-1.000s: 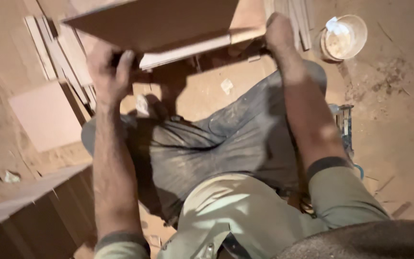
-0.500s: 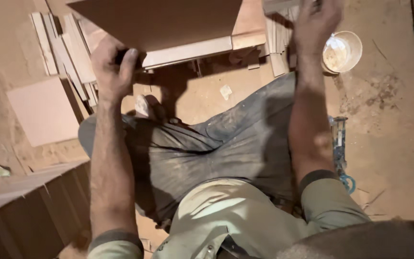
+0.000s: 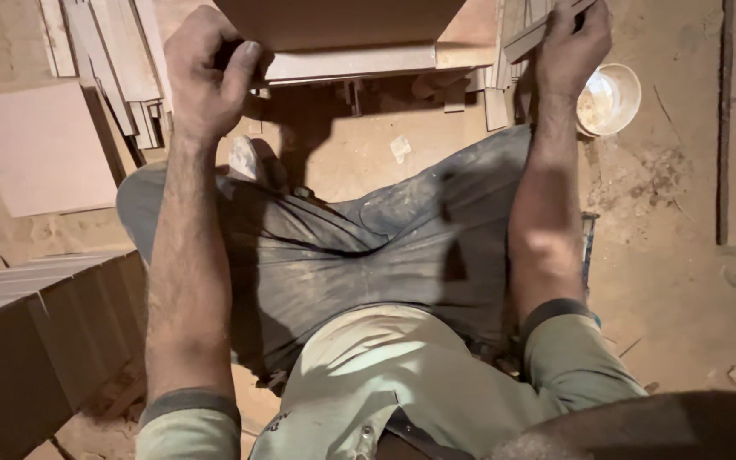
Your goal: The person sits on the workshop floor assembling small wooden boxes. They apply glue to thin wooden trim strips, fit the strips into the box frames, and use a pneumatic nail gun to fasten the pieces, working on one box at a time on their lap.
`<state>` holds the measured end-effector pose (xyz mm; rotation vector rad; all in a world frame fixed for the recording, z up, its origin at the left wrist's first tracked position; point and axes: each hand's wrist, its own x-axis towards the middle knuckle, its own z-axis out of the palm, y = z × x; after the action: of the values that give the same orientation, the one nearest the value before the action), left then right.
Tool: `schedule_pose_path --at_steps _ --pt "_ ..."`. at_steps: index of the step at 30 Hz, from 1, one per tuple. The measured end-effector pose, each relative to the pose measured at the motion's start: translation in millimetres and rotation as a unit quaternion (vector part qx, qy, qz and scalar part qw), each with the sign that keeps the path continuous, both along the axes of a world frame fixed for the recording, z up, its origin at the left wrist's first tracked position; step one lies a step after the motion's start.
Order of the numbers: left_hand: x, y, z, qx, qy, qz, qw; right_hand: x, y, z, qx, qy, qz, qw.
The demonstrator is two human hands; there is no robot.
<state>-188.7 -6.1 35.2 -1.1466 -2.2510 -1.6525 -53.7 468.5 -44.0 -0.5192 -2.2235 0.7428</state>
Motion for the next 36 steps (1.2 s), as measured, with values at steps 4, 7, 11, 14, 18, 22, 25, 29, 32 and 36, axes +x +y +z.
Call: schedule_pose_path --at_steps 4,7,11,14,18,22,25,29,32,36 --pt "-2.8 -0.7 -1.4 0.01 0.024 -0.004 1.0 0.5 -10.7 7.5 -0.142 0.053 -0.015 0.988" --pt "-2.6 -0.5 0.9 0.017 0.025 -0.02 0.999 -1.4 -10.7 3.1 -0.07 -0.026 -0.009 0.997" --pt "-0.2 0.3 4.8 0.03 -0.01 -0.018 0.999 -2.9 -9.4 -0.9 -0.07 -0.033 -0.019 0.997" --pt "1.0 0.0 4.9 0.026 -0.026 -0.022 0.999 -2.5 -12.5 1.8 -0.019 -0.004 0.013 1.0" --pt "-1.2 -2.4 5.4 -0.001 0.001 0.002 1.0 -1.8 -17.0 5.2 0.038 -0.004 0.053 0.998" --pt "-2.7 -3.4 11.4 -0.025 -0.003 0.007 1.0 -5.0 -18.1 -5.6 -0.051 -0.061 0.033 0.996" --pt "-2.1 -3.1 15.2 0.025 0.005 -0.048 0.999 -10.1 -18.3 -3.3 -0.051 -0.117 0.006 0.992" --pt "-3.4 -5.8 13.6 -0.027 0.084 -0.007 0.996 -4.6 -1.8 37.8 0.054 0.128 -0.023 0.99" --pt "-5.8 -9.4 10.1 -0.078 0.042 -0.01 0.996 32.1 5.6 102.5 -0.037 0.061 -0.119 0.99" --pt "-5.9 -9.2 10.6 -0.087 0.014 -0.029 0.996 56.3 -29.5 143.1 -0.053 0.08 -0.039 0.995"
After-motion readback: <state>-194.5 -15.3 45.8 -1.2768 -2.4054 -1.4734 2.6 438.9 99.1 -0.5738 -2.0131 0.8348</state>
